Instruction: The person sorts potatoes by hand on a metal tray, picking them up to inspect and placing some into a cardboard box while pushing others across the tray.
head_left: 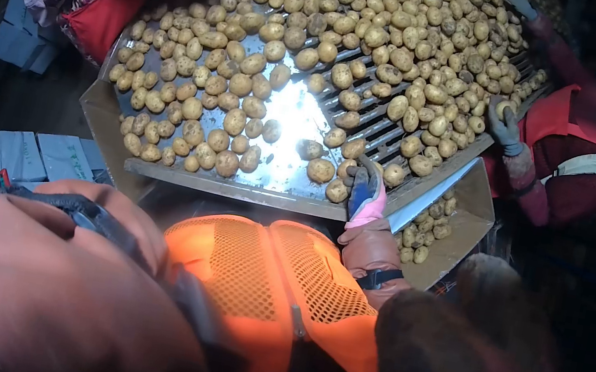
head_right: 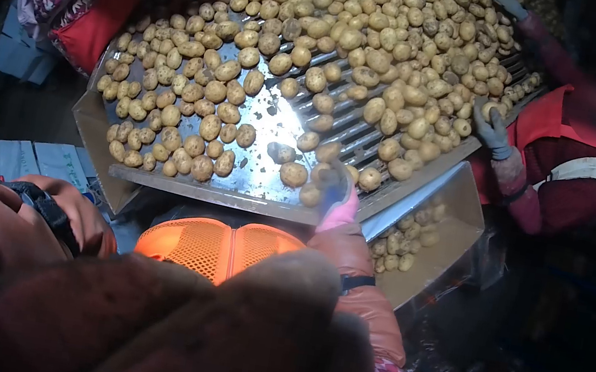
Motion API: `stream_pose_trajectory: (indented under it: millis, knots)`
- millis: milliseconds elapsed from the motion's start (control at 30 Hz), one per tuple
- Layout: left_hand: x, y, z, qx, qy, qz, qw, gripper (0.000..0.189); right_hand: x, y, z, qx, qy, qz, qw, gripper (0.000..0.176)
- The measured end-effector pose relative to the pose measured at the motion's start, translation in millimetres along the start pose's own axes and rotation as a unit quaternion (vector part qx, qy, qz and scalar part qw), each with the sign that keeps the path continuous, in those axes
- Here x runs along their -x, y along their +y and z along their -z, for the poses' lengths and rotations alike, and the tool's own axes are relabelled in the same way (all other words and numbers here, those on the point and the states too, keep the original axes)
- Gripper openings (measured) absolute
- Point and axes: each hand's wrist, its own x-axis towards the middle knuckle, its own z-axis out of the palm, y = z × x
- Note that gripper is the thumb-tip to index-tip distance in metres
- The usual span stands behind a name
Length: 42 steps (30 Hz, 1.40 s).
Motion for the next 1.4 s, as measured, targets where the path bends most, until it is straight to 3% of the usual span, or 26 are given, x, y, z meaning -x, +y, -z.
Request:
stream_pose_trajectory:
  millis: [133, 200, 267, 333, 367, 400, 700, 733, 800, 867, 933, 967, 1000, 1033, 1133, 1200, 1300, 1367, 1400]
  knots:
    - [8, 2, 0, -0.008, 0.012, 0.004, 1.0, 0.012, 8, -10, -7, -0.01, -0.018, 0.013, 1.0, 0.035]
    - [19, 11, 3, -0.012, 0.012, 0.015, 1.0, 0.012, 5, 14, -13, -0.276, 0.013, -0.096, 0.956, 0.035]
    - [22, 14, 1, -0.005, 0.008, 0.028, 1.0, 0.011, 16, -2, -20, -0.38, 0.003, -0.165, 0.91, 0.035]
    - [22, 18, 3, -0.009, 0.014, 0.039, 0.999, 0.011, 13, -38, 1, -0.171, 0.0, -0.059, 0.984, 0.036]
    - [23, 16, 4, -0.006, 0.019, 0.047, 0.999, 0.011, 15, -37, -3, 0.014, 0.002, 0.039, 0.999, 0.036]
    - [24, 15, 5, -0.01, 0.022, 0.047, 0.999, 0.01, 21, -49, -9, 0.016, 0.022, -0.017, 0.999, 0.036]
    - [32, -5, -2, -0.051, 0.101, 0.074, 0.991, 0.009, 29, -45, -3, 0.035, 0.009, 0.04, 0.999, 0.037]
    - [35, -9, -2, -0.054, 0.122, 0.085, 0.987, 0.009, 43, -102, -29, -0.372, 0.127, -0.19, 0.9, 0.038]
    - [43, -28, -6, -0.061, 0.179, 0.12, 0.974, 0.008, 39, -99, -19, -0.311, 0.072, -0.173, 0.932, 0.04]
    - [47, -49, -17, -0.056, 0.214, 0.17, 0.96, 0.008, 10, -55, -18, -0.127, 0.01, 0.015, 0.992, 0.044]
    - [53, -60, -25, -0.039, 0.133, 0.255, 0.957, 0.009, 22, -37, -10, -0.146, 0.008, 0.059, 0.988, 0.04]
    - [56, -63, -28, -0.037, 0.074, 0.297, 0.951, 0.012, 22, -36, 0, -0.114, 0.003, 0.012, 0.993, 0.035]
    - [60, -63, -35, -0.022, 0.083, 0.302, 0.949, 0.012, 22, -35, 10, -0.082, -0.005, -0.034, 0.996, 0.032]
    - [63, -63, -40, -0.007, 0.091, 0.308, 0.947, 0.013, 29, -31, 12, -0.008, 0.016, -0.005, 1.0, 0.032]
    - [71, -68, -42, -0.024, 0.085, 0.324, 0.942, 0.011, 22, -25, 3, -0.046, 0.034, 0.053, 0.997, 0.032]
    - [77, -72, -40, -0.041, 0.083, 0.328, 0.94, 0.012, 5, -11, 3, -0.169, 0.025, 0.023, 0.985, 0.032]
    - [85, -69, -79, 0.033, 0.085, 0.365, 0.927, 0.013, 20, -32, 1, -0.106, 0.049, 0.027, 0.993, 0.032]
    - [92, -61, -93, 0.148, -0.041, 0.356, 0.922, 0.028, 11, -12, 10, -0.171, 0.058, -0.033, 0.983, 0.032]
    - [95, -54, -98, 0.22, -0.066, 0.373, 0.899, 0.035, 13, -7, 13, -0.159, 0.056, -0.017, 0.986, 0.033]
